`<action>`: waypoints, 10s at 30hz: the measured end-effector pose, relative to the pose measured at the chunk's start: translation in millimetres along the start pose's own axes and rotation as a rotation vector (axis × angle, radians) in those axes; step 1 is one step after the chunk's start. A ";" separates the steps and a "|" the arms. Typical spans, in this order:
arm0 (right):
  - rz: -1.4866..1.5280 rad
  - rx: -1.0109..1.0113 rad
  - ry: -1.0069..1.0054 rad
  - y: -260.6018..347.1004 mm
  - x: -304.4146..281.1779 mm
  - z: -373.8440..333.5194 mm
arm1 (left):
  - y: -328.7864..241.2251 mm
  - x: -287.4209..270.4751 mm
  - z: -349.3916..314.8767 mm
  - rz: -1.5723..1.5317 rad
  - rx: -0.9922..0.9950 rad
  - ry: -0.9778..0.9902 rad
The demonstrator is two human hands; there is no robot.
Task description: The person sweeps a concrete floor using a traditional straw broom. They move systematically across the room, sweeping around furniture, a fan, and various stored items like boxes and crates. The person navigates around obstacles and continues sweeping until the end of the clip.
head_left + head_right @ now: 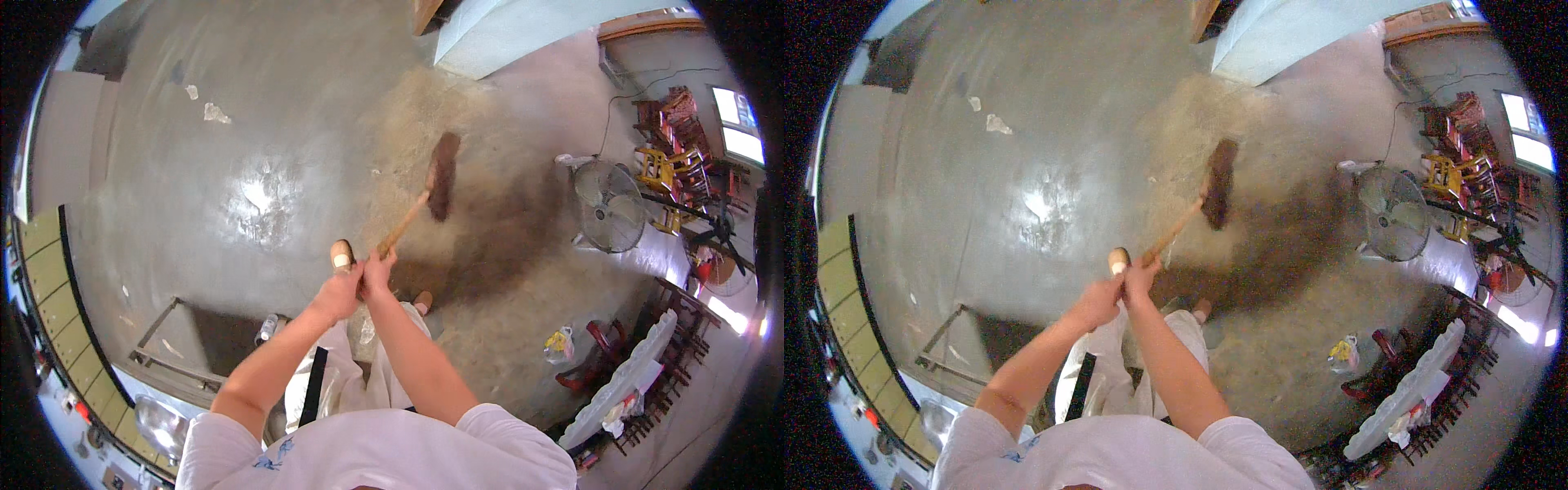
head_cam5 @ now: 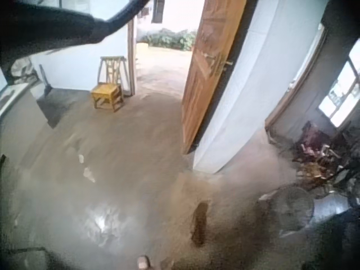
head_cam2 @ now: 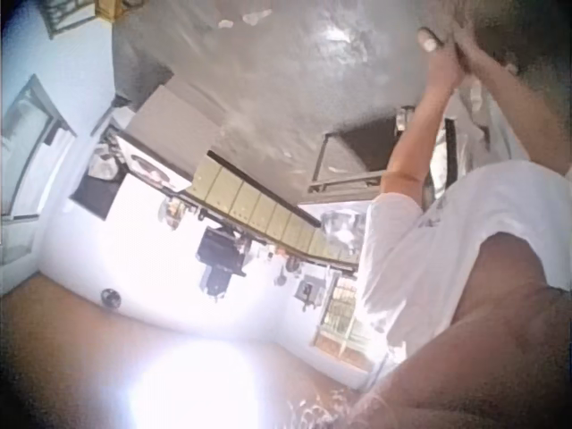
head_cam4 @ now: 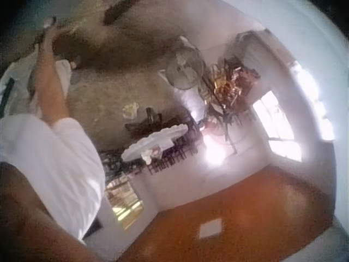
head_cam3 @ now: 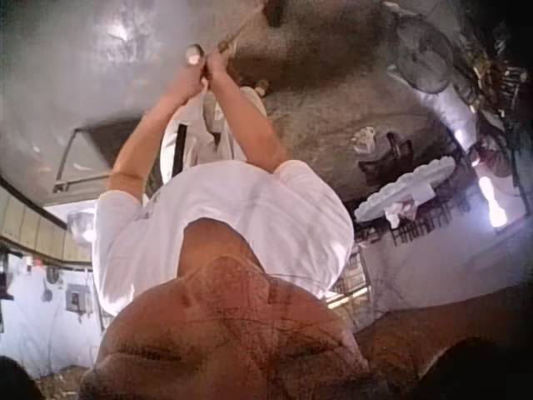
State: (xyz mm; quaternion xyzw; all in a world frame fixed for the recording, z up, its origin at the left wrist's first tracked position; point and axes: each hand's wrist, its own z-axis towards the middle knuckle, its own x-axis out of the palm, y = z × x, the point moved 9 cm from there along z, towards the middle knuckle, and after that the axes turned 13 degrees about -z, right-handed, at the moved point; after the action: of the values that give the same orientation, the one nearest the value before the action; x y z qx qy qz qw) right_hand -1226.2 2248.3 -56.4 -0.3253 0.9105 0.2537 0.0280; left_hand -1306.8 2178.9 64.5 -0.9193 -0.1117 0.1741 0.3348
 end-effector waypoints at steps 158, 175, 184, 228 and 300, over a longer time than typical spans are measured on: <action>-0.727 -0.307 0.337 964.6 -534.1 599.3 | -910.6 274.5 763.4 -1.028 -0.343 -0.397; -0.816 -0.532 0.059 833.0 -488.0 603.2 | -776.9 262.0 737.8 -0.588 -0.049 -0.259; -0.742 -0.280 0.166 624.3 -482.6 377.5 | -632.7 298.4 470.4 -0.517 -0.359 -0.150; -1.073 -0.609 0.223 224.8 -602.6 297.8 | -394.0 580.2 230.8 -0.802 -0.062 -0.558; 0.146 0.006 -0.017 -35.7 -794.9 158.7 | -341.8 730.6 47.7 -0.133 -0.135 0.218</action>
State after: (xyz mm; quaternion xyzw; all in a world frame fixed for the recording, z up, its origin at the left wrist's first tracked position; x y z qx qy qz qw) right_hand -597.3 2760.7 -38.5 -0.2556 0.9323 0.2553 0.0179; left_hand -687.9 2698.3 74.8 -0.9437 -0.1466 0.0430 0.2933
